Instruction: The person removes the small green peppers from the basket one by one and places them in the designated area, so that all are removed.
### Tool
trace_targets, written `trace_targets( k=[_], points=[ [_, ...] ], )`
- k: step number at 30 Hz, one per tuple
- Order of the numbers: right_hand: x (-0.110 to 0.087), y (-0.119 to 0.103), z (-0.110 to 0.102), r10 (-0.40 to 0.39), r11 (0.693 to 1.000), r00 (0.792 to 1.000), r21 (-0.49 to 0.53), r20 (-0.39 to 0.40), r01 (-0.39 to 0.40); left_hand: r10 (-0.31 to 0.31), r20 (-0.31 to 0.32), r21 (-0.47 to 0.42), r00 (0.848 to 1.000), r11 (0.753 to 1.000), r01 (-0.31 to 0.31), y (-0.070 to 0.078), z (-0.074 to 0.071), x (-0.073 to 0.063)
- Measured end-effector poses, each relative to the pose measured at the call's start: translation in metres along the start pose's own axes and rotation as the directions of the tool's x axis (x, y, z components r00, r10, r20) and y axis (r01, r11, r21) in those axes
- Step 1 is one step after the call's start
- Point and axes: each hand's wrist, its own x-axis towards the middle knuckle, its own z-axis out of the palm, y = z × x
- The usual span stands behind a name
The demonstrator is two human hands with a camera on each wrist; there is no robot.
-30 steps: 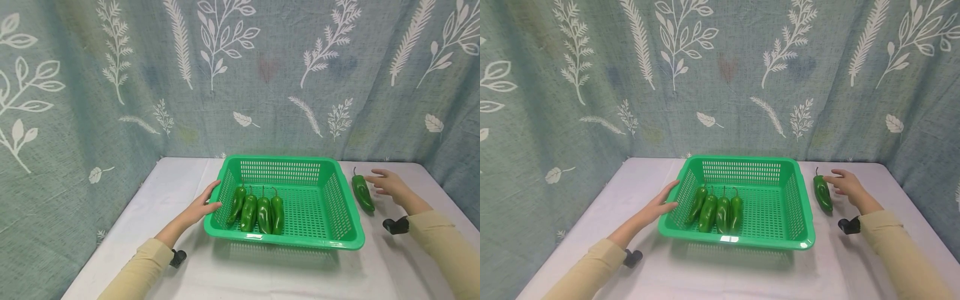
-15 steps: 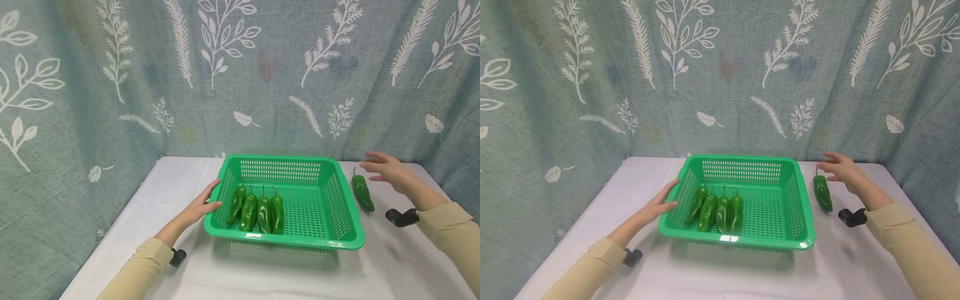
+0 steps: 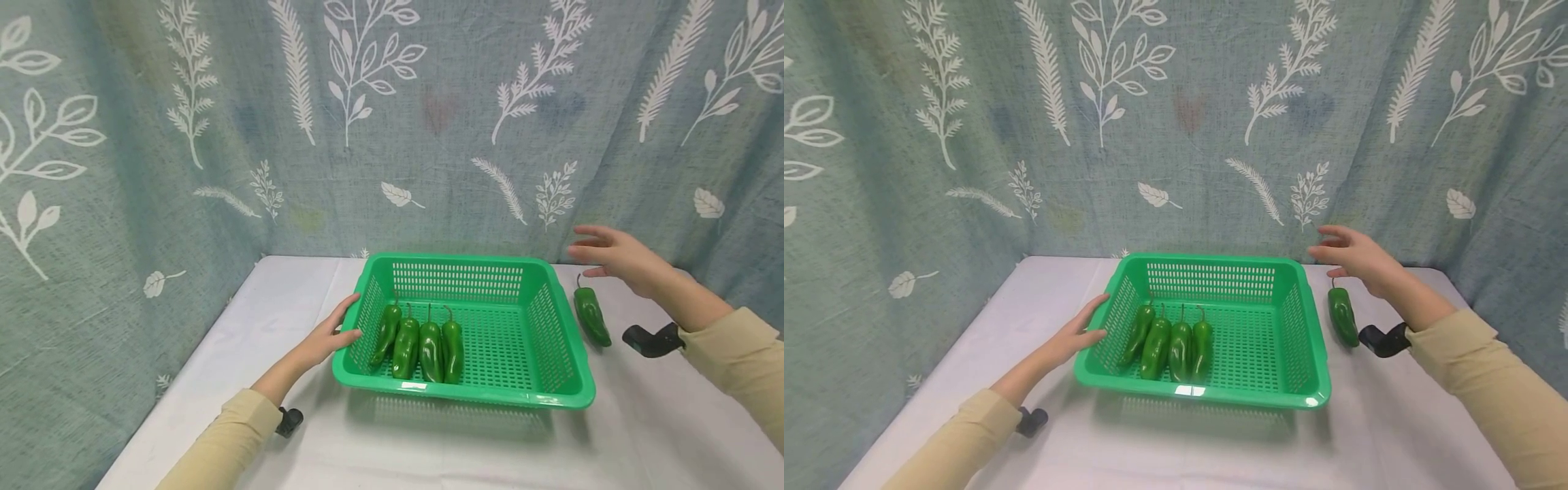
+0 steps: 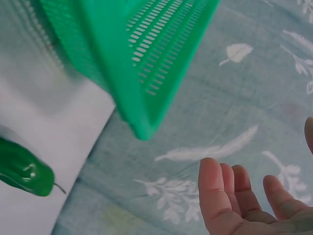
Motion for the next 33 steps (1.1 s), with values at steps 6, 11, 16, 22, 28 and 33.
trace_targets(
  k=[6,11,16,22,28,33],
  points=[
    [0.002,-0.015,0.006,-0.025,0.999,1.0,0.031,0.015,0.024,-0.011,-0.002,0.002,1.0,1.0,0.011,0.0,0.0,-0.001],
    [0.005,-0.026,0.02,-0.036,0.997,0.998,0.069,0.051,0.033,-0.017,-0.001,0.002,1.0,1.0,0.017,0.001,-0.001,-0.002],
    [0.009,-0.033,0.039,-0.029,0.996,0.995,0.083,0.1,0.02,-0.005,0.01,0.005,1.0,1.0,0.005,0.002,-0.002,-0.001],
    [0.013,-0.033,0.06,-0.03,0.996,0.986,0.092,0.165,0.015,-0.013,0.012,-0.001,1.0,1.0,0.013,0.002,-0.001,0.0],
    [0.017,-0.032,0.079,-0.018,0.992,0.978,0.123,0.207,-0.008,-0.005,0.011,-0.002,1.0,1.0,0.005,0.002,-0.002,0.001],
    [0.023,-0.031,0.096,-0.01,0.994,0.977,0.11,0.214,-0.014,0.012,0.011,0.005,1.0,1.0,-0.012,0.002,-0.001,0.0]
  ],
)
